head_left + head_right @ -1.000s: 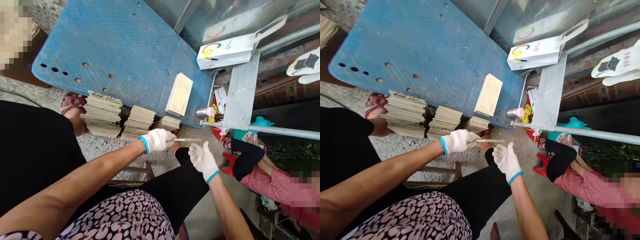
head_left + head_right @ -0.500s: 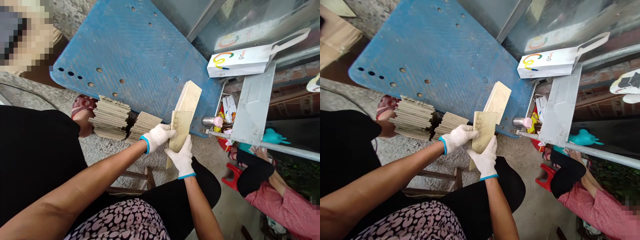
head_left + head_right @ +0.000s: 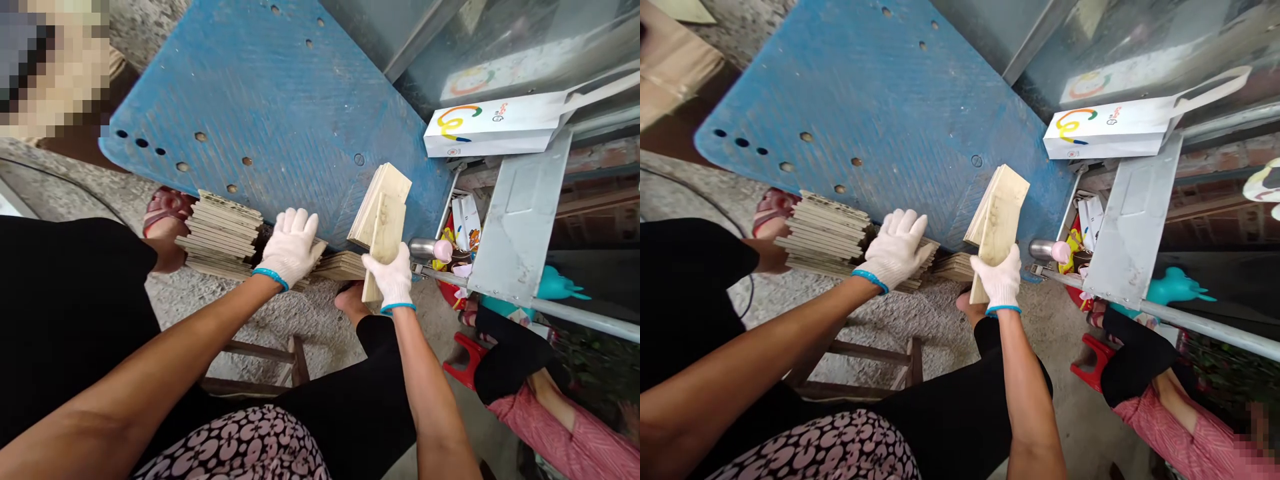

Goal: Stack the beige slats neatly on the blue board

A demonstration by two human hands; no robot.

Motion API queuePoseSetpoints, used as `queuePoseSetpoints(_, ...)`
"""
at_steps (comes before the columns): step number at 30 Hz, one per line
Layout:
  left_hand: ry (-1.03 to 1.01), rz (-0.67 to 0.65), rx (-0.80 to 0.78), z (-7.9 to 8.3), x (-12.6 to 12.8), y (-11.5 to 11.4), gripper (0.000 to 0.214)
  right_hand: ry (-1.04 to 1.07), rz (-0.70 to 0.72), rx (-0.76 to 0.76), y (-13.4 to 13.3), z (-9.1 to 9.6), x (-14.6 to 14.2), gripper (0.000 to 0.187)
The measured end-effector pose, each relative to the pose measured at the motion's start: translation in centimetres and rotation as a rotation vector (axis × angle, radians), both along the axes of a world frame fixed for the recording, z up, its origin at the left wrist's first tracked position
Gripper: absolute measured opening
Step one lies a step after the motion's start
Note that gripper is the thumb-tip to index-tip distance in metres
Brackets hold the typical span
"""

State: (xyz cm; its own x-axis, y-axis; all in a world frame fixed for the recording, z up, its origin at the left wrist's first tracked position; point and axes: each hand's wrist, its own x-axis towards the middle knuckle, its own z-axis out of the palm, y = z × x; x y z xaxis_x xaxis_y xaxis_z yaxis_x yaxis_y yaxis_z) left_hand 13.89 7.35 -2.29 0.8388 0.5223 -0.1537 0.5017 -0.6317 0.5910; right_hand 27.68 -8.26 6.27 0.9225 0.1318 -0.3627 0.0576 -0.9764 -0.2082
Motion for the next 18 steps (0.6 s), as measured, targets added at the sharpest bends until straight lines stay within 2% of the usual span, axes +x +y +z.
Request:
queuePoseSetpoints(3,0.008,-0.058,0.131,-2.8,-1.4,0.4,0.062,-0.036,-0.042,-0.022,1.7,-1.3,2.9,0.101)
queuePoseSetpoints(6,-0.021,-0.1,0.166,-4.2,-2.2,0.3,0.062,-0.037,-0.101,-0.04,3.5,-2.6,5.0,0.098)
queuePoseSetpoints(12,-0.022,-0.115,0.206,-4.1,-2.1,0.1,0.063,-0.099,-0.128,-0.077,6.0,-4.0,7.6,0.095)
queuePoseSetpoints(18,-0.017,-0.103,0.156,-4.1,-2.0,0.0,0.063,-0.103,-0.153,-0.084,7.6,-4.9,8.3,0.099)
